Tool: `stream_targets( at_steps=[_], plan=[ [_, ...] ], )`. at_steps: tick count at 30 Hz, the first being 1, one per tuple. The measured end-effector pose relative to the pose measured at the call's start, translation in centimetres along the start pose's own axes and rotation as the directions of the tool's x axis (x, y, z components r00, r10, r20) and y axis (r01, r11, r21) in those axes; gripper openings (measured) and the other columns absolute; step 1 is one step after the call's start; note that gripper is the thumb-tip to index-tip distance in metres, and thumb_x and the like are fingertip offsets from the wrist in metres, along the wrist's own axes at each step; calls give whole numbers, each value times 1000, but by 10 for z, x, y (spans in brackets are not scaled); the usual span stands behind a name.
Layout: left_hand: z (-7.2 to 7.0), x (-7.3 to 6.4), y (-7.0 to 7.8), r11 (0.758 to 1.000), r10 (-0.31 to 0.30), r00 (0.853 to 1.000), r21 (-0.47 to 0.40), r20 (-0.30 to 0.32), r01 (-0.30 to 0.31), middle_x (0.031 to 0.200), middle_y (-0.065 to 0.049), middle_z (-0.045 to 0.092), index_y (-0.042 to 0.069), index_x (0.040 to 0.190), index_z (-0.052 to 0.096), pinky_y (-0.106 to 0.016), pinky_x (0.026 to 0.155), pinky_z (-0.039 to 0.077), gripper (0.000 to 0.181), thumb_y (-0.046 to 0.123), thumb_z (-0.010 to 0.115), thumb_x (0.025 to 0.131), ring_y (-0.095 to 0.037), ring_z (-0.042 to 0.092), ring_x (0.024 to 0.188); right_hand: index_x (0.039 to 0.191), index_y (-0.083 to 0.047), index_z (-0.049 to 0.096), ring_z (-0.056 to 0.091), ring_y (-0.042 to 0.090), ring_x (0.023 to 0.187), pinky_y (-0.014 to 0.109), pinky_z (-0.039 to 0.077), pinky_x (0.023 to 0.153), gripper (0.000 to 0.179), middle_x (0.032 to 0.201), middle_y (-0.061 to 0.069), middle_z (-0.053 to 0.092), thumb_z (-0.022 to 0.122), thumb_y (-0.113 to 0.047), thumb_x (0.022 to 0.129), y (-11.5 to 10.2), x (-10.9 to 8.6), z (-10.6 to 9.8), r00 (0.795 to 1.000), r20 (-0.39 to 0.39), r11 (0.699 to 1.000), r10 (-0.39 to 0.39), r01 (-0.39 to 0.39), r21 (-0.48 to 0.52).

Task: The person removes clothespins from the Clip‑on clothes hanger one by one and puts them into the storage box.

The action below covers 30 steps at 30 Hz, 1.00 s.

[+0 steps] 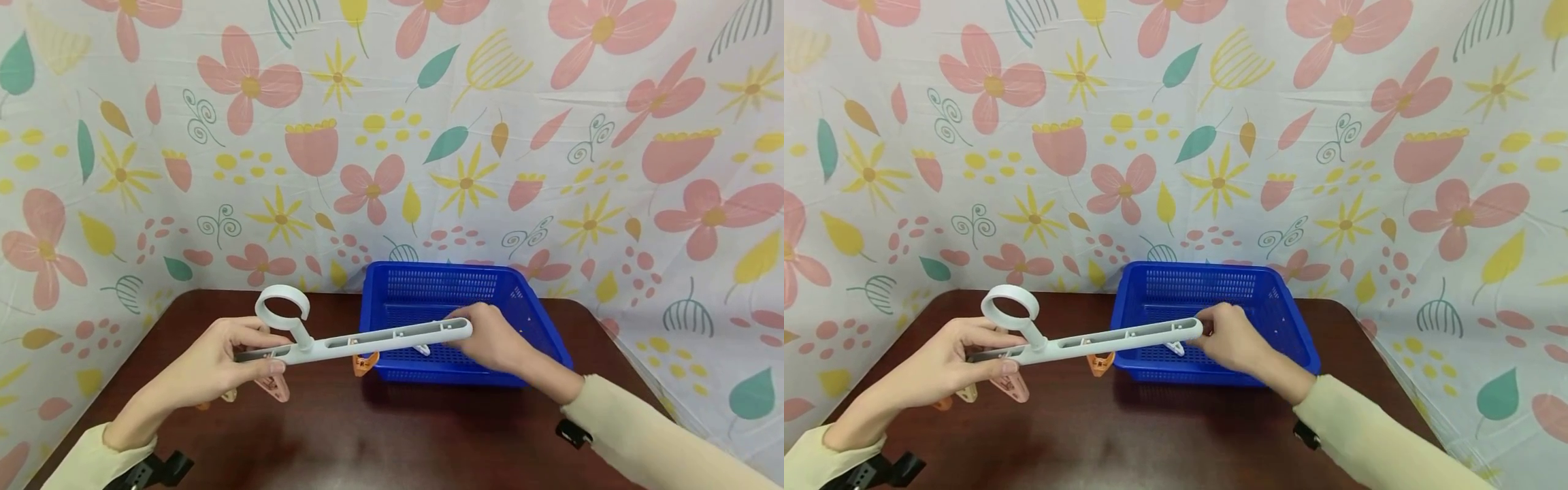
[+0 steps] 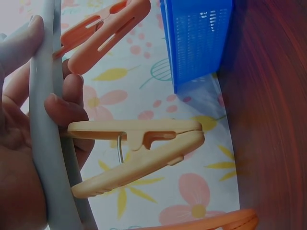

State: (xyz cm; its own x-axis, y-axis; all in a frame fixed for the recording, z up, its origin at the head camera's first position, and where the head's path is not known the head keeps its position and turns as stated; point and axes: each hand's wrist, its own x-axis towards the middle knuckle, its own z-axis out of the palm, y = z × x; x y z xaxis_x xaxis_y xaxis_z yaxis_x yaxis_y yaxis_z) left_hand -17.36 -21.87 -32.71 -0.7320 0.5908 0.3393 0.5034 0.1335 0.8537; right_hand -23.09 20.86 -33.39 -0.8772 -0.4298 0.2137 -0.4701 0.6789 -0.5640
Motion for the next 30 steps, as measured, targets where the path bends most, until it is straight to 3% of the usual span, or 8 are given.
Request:
stream_targets(
  at_steps=[4,7,13,18,22,25,30],
  plan=[
    [4,1,3,999,2,1000,-41,21,-1,102,-14,69,3,128,75,-24,31,34,32,-5,71,97,-32,78,73,105,-12,79,59,7,63,26,49,54,16,80,-6,68,86,-11,90,-26,-21,11,995,12,985,-97,95,143],
    [7,3,5,1000,26,1000,-19,12,-26,102,-15,69,2,126,76,-25,31,35,31,-4,73,96,-27,78,73,112,-12,79,69,12,77,30,57,62,21,95,-1,75,84,-12,92,-39,-33,22,988,14,953,-154,145,265],
    [8,7,5,990,32,999,137,-42,-26,101,-6,71,11,119,81,-25,32,41,28,4,81,92,-16,70,72,112,-16,81,69,12,78,27,57,65,18,99,-2,77,81,-22,96,-54,-50,45,996,47,916,-71,46,399],
    [10,10,4,992,16,1000,126,-26,-12,101,-6,72,12,118,81,-24,31,40,26,5,80,94,-18,72,64,122,-10,77,69,14,84,27,58,69,26,108,2,76,79,-18,97,-61,-53,64,997,21,861,-74,54,506],
    [13,14,3,993,34,999,113,-14,-32,102,-6,72,10,118,81,-24,36,42,25,5,80,94,-20,77,71,128,-4,73,68,13,79,25,56,66,32,102,7,74,77,-14,98,-66,-52,77,998,-23,814,-62,64,577],
    [14,15,3,992,50,999,117,-21,-47,102,-6,72,8,117,81,-24,37,41,25,3,80,93,-18,76,73,126,-2,73,66,12,71,23,53,62,30,93,8,71,77,-11,98,-68,-50,84,997,-63,790,-43,73,609],
    [17,17,2,996,36,999,83,-20,-34,103,-8,72,8,118,81,-21,36,42,25,3,80,93,-20,75,66,115,-1,76,64,11,70,24,54,61,18,93,1,71,74,-1,97,-68,-44,92,986,-160,763,-48,139,632]
  ],
)
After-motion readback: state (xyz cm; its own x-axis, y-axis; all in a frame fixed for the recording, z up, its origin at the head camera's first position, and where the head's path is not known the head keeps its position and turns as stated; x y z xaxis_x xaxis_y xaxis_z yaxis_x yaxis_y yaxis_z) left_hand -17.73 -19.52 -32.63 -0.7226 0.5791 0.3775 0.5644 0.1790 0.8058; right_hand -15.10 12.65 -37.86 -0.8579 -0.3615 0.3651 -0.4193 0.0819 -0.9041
